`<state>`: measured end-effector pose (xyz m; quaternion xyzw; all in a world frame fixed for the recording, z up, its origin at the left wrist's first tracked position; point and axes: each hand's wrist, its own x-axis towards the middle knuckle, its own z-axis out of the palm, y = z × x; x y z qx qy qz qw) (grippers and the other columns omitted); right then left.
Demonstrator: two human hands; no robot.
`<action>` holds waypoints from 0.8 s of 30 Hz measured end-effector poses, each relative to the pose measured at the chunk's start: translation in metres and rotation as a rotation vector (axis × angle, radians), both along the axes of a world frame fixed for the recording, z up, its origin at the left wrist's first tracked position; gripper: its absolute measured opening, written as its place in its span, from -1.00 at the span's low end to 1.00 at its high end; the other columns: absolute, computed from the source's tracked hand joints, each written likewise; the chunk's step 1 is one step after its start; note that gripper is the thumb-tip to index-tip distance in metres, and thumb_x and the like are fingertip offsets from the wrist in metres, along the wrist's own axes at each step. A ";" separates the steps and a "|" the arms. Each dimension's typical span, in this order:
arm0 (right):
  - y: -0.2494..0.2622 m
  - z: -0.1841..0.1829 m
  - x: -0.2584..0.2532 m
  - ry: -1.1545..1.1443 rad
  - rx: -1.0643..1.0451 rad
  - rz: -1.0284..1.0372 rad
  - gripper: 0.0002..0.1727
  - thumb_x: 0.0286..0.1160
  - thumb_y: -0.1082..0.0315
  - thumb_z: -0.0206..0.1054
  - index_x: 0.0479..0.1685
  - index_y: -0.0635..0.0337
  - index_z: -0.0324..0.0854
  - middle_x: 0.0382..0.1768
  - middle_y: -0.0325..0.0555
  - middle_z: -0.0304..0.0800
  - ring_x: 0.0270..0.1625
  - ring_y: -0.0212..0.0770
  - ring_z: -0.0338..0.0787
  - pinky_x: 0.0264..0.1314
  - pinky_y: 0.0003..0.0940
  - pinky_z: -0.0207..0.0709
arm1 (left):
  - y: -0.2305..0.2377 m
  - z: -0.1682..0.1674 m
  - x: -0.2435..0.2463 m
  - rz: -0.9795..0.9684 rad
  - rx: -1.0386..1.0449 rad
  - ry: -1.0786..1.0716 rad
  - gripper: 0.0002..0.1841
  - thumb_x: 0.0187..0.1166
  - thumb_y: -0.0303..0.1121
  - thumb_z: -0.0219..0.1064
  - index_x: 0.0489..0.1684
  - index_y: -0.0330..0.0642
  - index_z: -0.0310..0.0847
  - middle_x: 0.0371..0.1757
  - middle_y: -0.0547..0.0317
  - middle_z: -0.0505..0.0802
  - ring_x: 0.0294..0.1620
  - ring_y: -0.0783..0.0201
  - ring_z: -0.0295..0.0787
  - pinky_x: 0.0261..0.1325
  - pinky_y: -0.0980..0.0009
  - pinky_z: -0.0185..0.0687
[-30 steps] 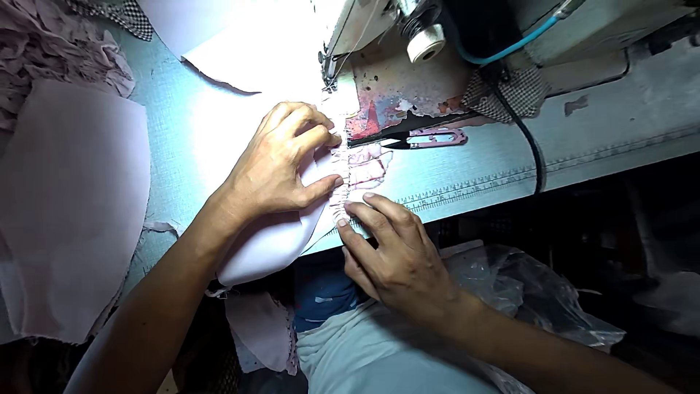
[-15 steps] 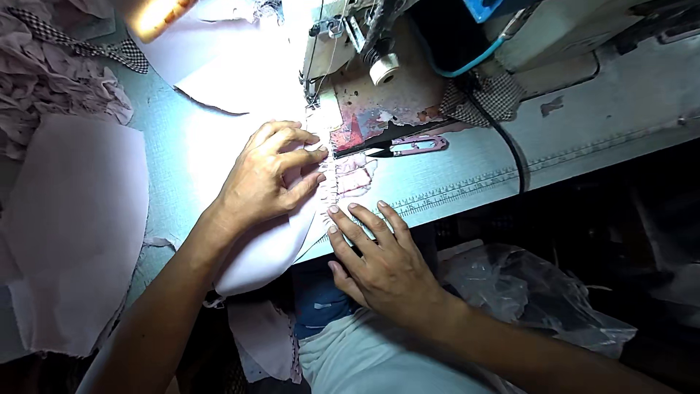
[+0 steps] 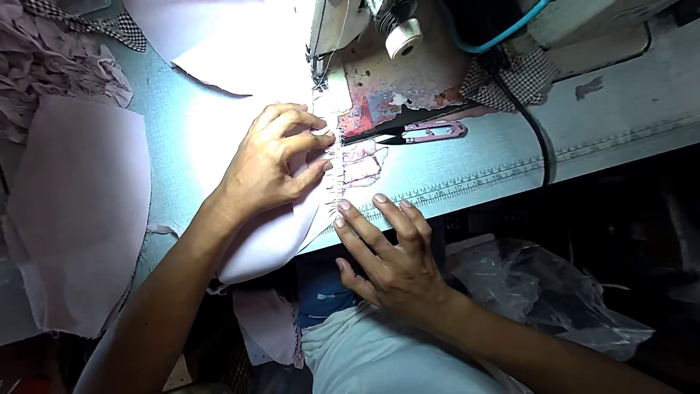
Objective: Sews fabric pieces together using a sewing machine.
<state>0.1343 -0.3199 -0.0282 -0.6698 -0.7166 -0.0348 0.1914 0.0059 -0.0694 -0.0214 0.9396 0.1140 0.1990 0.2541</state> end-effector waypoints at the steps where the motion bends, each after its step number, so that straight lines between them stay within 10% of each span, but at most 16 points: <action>1: 0.001 0.000 0.001 0.012 -0.010 0.026 -0.50 0.71 -0.02 0.10 0.39 0.00 0.74 0.67 -0.25 0.54 0.83 0.04 0.24 0.82 0.18 -0.09 | 0.000 0.000 0.000 -0.001 0.000 -0.002 -0.66 0.61 -0.05 0.37 0.17 0.01 0.87 0.34 0.06 0.82 0.63 -0.03 0.50 0.74 0.05 0.26; 12: 0.004 -0.002 0.004 0.057 -0.034 0.045 -0.48 0.72 -0.05 0.07 0.38 -0.01 0.73 0.57 -0.31 0.66 0.66 -0.06 0.48 0.75 0.13 -0.01 | 0.007 0.010 -0.003 0.009 -0.254 -0.127 -0.47 0.55 -0.43 0.01 0.50 -0.38 0.55 0.51 -0.10 0.67 0.62 0.09 0.49 0.72 0.16 0.34; 17: 0.004 -0.002 0.005 0.063 -0.038 0.041 -0.50 0.72 -0.05 0.06 0.39 -0.05 0.72 0.55 -0.33 0.67 0.65 -0.08 0.49 0.75 0.15 -0.01 | 0.003 0.005 -0.002 0.127 -0.171 -0.182 -0.41 0.22 -0.43 0.28 0.36 -0.47 0.57 0.41 -0.22 0.62 0.53 0.03 0.49 0.62 0.23 0.39; 24: 0.004 -0.001 0.005 0.075 -0.046 0.037 -0.51 0.71 -0.05 0.08 0.42 -0.09 0.70 0.58 -0.36 0.64 0.65 -0.10 0.49 0.73 0.15 0.01 | -0.002 0.010 0.002 0.139 -0.083 -0.059 -0.64 0.63 -0.13 0.38 0.12 -0.24 0.77 0.20 -0.03 0.83 0.42 0.11 0.65 0.55 0.22 0.46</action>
